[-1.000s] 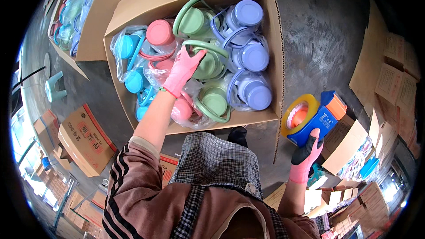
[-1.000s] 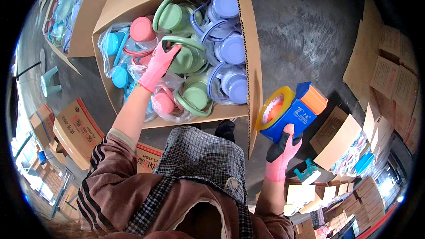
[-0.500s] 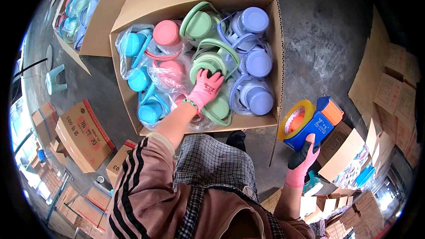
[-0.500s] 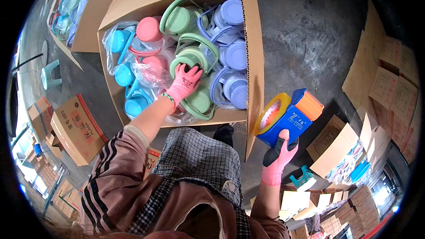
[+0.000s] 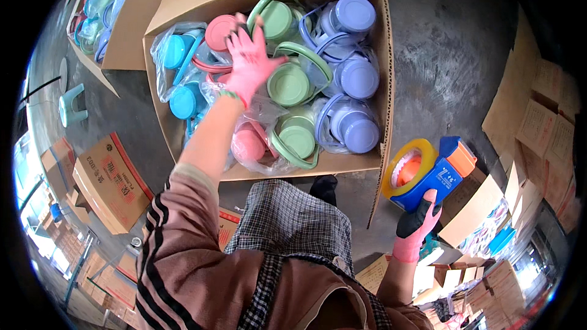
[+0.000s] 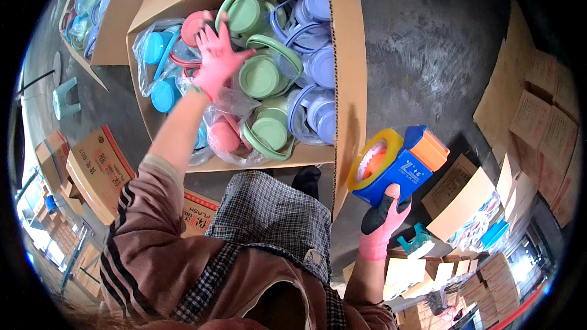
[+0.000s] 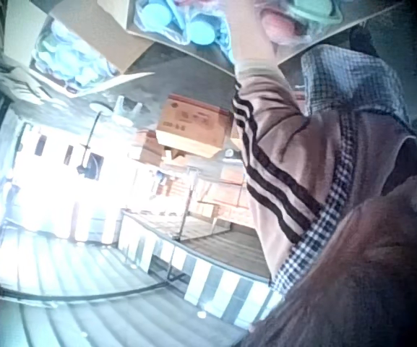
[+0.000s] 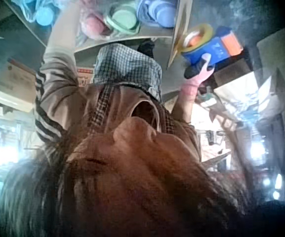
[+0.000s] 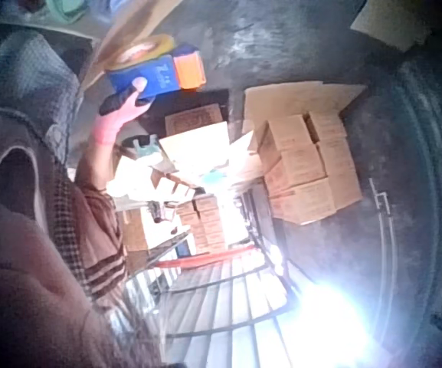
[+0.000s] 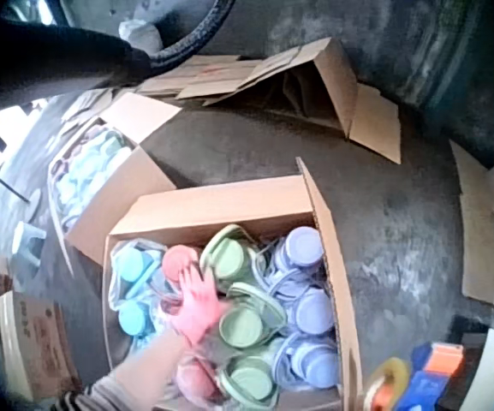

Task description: The person packs colorful plastic containers into cardboard boxes in a warehouse setting. They arrange the items inside, close the flaps, and seal the boxes using a handheld tape dispenser. The person repeats this process for multiple boxes throughout the clip.

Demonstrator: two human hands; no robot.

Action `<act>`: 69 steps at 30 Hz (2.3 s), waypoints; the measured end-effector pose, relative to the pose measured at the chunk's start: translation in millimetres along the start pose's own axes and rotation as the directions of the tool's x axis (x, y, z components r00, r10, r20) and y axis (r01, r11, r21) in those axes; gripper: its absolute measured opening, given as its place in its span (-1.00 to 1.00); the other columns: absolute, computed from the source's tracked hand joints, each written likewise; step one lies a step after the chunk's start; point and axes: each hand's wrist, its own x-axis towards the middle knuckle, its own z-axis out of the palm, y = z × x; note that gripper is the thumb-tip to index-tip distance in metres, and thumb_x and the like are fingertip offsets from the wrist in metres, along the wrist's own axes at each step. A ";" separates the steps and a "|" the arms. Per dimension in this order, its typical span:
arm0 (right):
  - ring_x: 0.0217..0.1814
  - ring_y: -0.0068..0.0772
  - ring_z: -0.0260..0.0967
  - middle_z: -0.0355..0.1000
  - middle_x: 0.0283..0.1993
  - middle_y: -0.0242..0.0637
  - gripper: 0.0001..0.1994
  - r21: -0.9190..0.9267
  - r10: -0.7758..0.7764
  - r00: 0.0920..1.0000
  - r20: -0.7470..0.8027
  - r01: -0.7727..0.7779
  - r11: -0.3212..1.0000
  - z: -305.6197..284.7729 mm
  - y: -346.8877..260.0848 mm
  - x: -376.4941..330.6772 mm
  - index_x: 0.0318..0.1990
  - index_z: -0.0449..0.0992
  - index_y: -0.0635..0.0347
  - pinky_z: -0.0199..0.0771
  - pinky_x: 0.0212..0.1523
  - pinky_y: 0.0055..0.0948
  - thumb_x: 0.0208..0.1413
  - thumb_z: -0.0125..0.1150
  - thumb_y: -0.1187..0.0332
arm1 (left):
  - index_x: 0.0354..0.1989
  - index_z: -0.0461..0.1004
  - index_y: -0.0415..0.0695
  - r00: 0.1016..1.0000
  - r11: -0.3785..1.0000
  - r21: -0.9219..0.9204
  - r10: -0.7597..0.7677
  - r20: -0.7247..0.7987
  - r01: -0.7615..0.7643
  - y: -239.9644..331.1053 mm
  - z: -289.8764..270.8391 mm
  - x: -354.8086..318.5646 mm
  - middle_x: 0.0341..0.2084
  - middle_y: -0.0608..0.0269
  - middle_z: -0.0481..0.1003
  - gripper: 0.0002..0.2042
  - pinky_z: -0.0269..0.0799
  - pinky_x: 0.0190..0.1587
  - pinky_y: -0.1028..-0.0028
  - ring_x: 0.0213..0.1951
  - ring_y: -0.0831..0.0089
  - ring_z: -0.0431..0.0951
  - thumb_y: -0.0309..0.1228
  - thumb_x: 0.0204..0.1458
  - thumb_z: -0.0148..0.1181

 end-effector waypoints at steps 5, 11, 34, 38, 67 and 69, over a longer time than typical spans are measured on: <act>-0.17 -0.43 0.26 0.31 -0.16 -0.26 -0.54 0.000 -0.020 0.999 0.040 0.020 1.000 4.7 -4.8 0.5 -0.06 0.22 0.33 0.23 -0.09 -0.48 0.02 -0.01 0.11 | 0.09 -0.02 -0.24 0.827 0.941 -0.308 0.282 0.487 -0.139 24.4 14.2 29.0 0.01 -0.10 0.10 -0.14 0.07 0.04 0.25 0.05 0.05 0.11 -0.04 -0.38 0.24; -0.15 -0.42 0.26 0.29 -0.13 -0.25 -0.50 0.021 -0.084 0.990 0.115 0.082 0.996 20.2 -22.5 -2.1 -0.04 0.20 0.32 0.24 -0.09 -0.47 0.02 -0.03 0.06 | 0.03 0.13 -0.19 0.876 0.956 -0.162 0.288 0.387 -0.243 57.7 42.0 -25.5 0.11 -0.09 -0.08 -0.42 -0.06 0.08 0.11 0.10 -0.03 -0.01 -0.09 -0.13 0.01; -0.16 -0.38 0.27 0.28 -0.14 -0.24 -0.46 -0.036 -0.125 0.985 0.120 0.130 0.991 64.2 -48.7 -23.6 -0.05 0.18 0.32 0.28 -0.10 -0.43 -0.04 0.06 0.05 | -0.41 0.42 -0.27 0.664 0.950 -0.268 0.098 0.741 0.159 93.3 16.8 -122.1 -0.29 -0.05 0.40 -0.78 0.37 -0.32 0.37 -0.27 0.19 0.46 -0.38 -0.08 -0.09; -0.22 -0.45 0.25 0.28 -0.16 -0.26 -0.47 0.029 0.083 0.984 0.158 -0.088 0.996 109.4 -6.3 -16.5 -0.06 0.21 0.32 0.29 -0.16 -0.46 -0.20 0.29 0.32 | -0.37 0.43 -0.28 0.679 0.840 -0.516 0.477 0.558 -0.166 51.7 82.1 -122.5 -0.40 0.04 0.46 -0.77 0.35 -0.31 0.39 -0.29 0.27 0.47 -0.39 -0.09 -0.08; -0.26 -0.55 0.23 0.31 -0.27 -0.42 -0.63 0.077 0.000 0.912 0.410 -0.035 0.996 161.8 76.5 26.5 -0.18 0.33 0.25 0.23 -0.16 -0.54 -0.15 0.25 0.32 | 0.02 0.18 -0.08 0.937 0.997 -0.077 0.038 0.347 -0.012 -135.4 -36.7 -84.8 -0.01 0.03 0.12 -0.42 -0.14 0.10 0.04 0.08 0.04 0.04 -0.01 -0.17 -0.03; -0.25 -0.57 0.22 0.32 -0.26 -0.41 -0.63 0.047 0.001 0.916 0.400 -0.021 0.999 159.0 74.7 26.6 -0.17 0.33 0.26 0.23 -0.16 -0.54 -0.12 0.23 0.29 | -0.01 0.21 -0.10 0.862 0.943 -0.267 0.297 0.410 -0.198 -110.9 -56.6 -87.0 -0.02 0.04 0.16 -0.40 -0.14 0.10 0.06 0.08 0.04 0.06 0.02 -0.21 0.00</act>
